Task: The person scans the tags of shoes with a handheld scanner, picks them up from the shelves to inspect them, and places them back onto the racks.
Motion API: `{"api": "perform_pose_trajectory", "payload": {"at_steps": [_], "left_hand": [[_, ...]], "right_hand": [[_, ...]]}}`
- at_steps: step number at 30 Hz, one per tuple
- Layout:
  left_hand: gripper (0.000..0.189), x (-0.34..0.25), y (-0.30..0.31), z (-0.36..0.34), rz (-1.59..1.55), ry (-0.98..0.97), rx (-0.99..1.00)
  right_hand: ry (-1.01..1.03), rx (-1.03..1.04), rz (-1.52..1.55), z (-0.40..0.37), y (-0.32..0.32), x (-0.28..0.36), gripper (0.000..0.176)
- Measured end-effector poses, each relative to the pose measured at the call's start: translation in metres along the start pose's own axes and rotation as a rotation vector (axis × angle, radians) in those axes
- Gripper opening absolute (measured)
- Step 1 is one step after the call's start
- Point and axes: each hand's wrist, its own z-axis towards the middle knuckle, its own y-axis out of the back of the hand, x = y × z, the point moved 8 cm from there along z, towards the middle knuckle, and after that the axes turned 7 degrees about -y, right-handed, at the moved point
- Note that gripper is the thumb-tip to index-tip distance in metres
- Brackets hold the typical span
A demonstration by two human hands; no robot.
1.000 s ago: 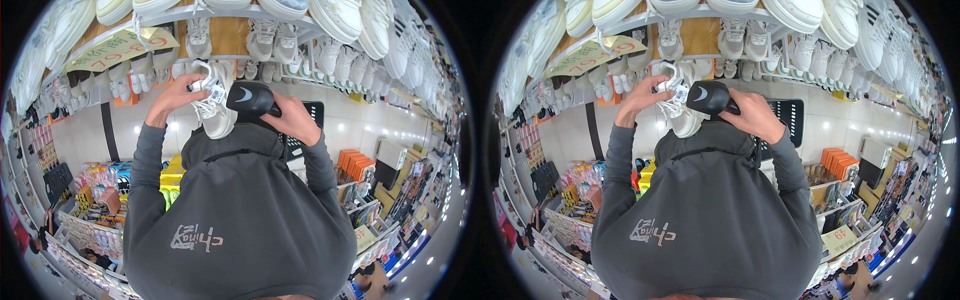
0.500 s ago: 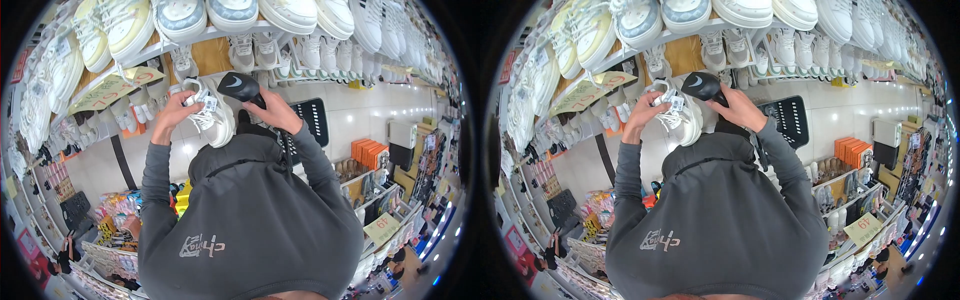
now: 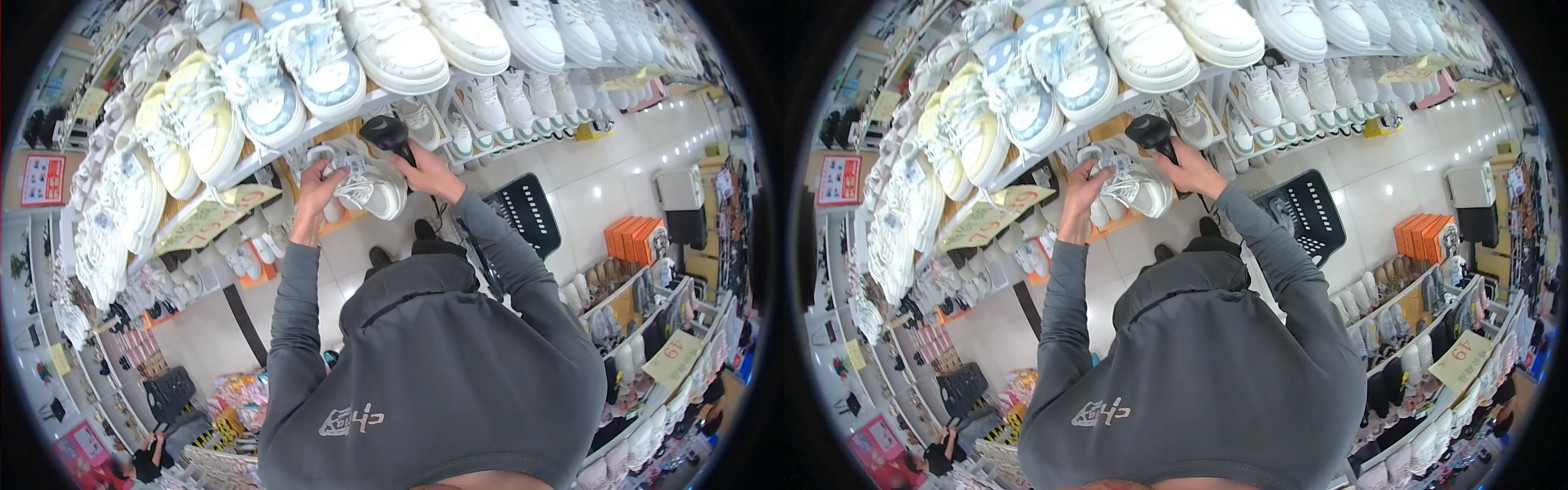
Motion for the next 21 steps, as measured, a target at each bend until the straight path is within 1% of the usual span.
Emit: {"api": "perform_pose_trajectory", "payload": {"at_steps": [1,3,6,9,12,15,17,18,21], "left_hand": [[0.029,-0.007,-0.002,0.002,0.013,-0.011,0.0],[0.03,-0.016,-0.006,0.004,-0.003,-0.02,-0.017],[0.03,-0.011,-0.004,0.013,-0.008,-0.023,-0.04],[0.031,-0.014,-0.003,0.016,-0.003,-0.021,-0.07],[0.032,-0.011,0.002,0.021,0.021,-0.042,-0.097],[0.034,-0.019,0.004,0.017,0.043,-0.041,-0.108],[0.032,-0.013,0.01,0.019,0.071,-0.039,-0.113],[0.03,-0.021,0.008,0.014,0.051,-0.038,-0.135],[0.028,-0.014,0.018,0.015,0.081,-0.054,-0.153]], "right_hand": [[0.031,-0.014,0.01,0.003,0.003,0.003,0.047],[0.048,-0.083,0.018,0.018,0.002,-0.015,0.047],[0.089,-0.164,0.013,0.035,0.008,-0.019,0.045],[0.042,-0.214,0.014,0.037,0.018,-0.001,0.045],[0.065,-0.291,-0.039,0.066,0.019,-0.022,0.045],[0.101,-0.285,-0.095,0.084,0.019,-0.021,0.045],[0.125,-0.385,-0.234,0.096,0.018,-0.028,0.044],[0.136,-0.437,-0.302,0.103,0.017,-0.033,0.043],[0.212,-0.581,-0.429,0.121,0.024,-0.041,0.042]]}}
